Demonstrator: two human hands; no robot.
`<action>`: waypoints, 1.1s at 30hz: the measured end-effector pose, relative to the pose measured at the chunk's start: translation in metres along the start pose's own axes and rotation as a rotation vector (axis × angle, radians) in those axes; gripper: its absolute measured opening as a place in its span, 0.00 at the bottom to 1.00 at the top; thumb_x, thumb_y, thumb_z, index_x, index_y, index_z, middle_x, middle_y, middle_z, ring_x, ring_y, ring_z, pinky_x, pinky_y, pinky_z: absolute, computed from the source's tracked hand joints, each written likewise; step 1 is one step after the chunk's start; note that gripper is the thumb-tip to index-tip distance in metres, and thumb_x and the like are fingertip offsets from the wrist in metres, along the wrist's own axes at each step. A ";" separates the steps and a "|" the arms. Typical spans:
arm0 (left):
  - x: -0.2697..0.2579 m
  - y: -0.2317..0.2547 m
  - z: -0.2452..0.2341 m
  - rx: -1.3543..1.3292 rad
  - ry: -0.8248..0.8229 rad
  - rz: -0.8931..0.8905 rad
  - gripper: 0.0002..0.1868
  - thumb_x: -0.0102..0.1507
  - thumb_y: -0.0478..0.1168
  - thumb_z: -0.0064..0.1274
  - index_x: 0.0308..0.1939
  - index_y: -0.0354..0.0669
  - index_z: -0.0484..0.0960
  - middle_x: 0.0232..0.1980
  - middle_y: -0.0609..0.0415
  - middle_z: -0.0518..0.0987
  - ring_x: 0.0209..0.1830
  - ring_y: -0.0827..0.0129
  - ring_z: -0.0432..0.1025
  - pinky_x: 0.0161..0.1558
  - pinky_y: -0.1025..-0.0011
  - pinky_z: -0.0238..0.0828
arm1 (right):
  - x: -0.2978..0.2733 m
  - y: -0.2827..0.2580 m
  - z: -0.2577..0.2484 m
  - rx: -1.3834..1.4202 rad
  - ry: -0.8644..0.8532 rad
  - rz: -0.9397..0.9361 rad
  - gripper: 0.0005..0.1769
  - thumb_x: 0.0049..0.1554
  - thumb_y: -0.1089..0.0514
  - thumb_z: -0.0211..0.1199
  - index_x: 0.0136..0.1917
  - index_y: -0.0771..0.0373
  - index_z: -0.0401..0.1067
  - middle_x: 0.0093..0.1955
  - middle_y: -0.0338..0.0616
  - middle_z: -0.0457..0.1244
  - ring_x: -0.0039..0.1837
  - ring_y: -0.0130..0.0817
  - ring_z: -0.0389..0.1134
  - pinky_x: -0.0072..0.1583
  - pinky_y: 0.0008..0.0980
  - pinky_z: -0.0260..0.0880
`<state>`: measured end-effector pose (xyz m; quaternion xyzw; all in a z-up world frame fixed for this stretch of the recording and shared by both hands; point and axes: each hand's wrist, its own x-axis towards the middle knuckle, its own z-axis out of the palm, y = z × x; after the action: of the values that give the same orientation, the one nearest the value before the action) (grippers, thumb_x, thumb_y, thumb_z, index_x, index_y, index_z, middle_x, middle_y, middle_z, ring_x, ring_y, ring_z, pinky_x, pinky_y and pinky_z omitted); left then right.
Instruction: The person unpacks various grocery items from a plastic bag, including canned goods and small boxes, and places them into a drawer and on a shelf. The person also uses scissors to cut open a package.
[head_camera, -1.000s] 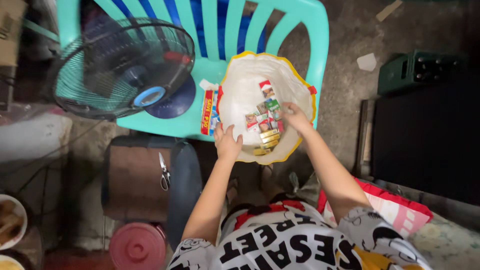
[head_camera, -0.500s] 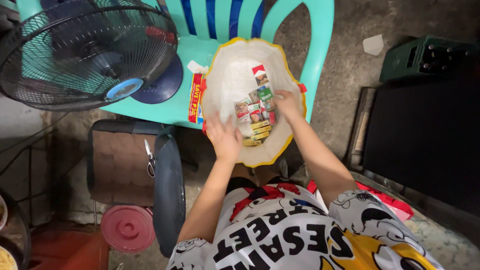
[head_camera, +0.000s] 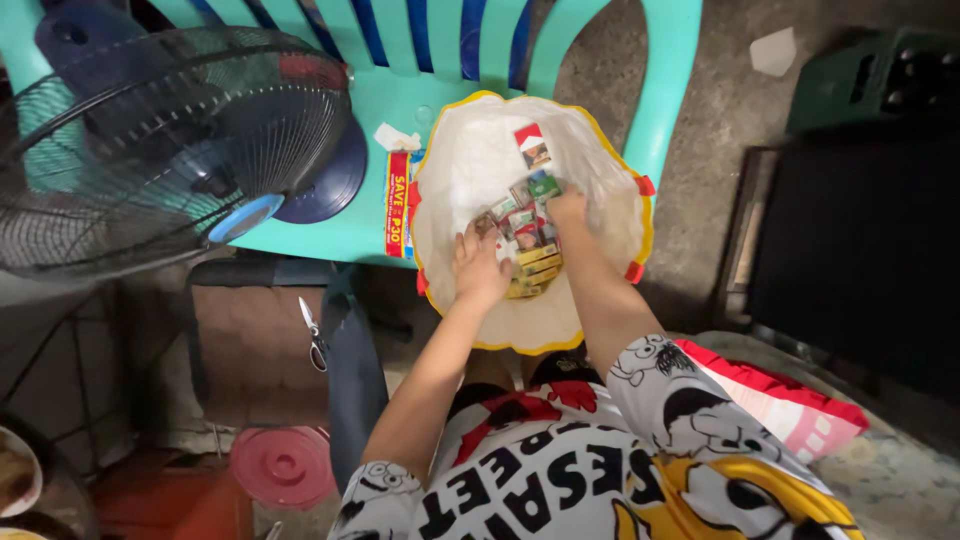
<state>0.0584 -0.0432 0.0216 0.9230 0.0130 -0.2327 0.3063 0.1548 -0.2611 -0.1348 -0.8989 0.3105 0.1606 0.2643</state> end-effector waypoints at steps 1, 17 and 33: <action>0.003 -0.006 0.002 0.004 0.008 0.011 0.38 0.56 0.45 0.62 0.70 0.50 0.66 0.77 0.36 0.54 0.76 0.35 0.48 0.70 0.44 0.50 | 0.003 0.003 0.005 -0.005 -0.019 0.028 0.39 0.49 0.53 0.65 0.73 0.60 0.62 0.69 0.65 0.58 0.72 0.61 0.59 0.71 0.48 0.59; 0.012 -0.045 0.009 -0.304 0.135 0.213 0.33 0.58 0.41 0.60 0.67 0.40 0.70 0.70 0.34 0.68 0.69 0.41 0.63 0.69 0.55 0.61 | 0.006 0.020 0.014 -0.310 -0.173 0.164 0.42 0.53 0.40 0.71 0.75 0.50 0.60 0.76 0.53 0.56 0.79 0.55 0.52 0.74 0.55 0.55; 0.036 -0.034 0.012 -0.684 0.341 0.203 0.36 0.57 0.42 0.70 0.62 0.29 0.68 0.55 0.37 0.76 0.54 0.53 0.72 0.54 0.61 0.69 | -0.047 -0.043 -0.070 0.738 -0.995 -0.426 0.21 0.54 0.64 0.70 0.62 0.65 0.74 0.56 0.39 0.69 0.58 0.28 0.69 0.60 0.30 0.70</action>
<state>0.0801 -0.0267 -0.0214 0.7897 0.0490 -0.0268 0.6110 0.1557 -0.2503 -0.0403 -0.6096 0.0010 0.3842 0.6934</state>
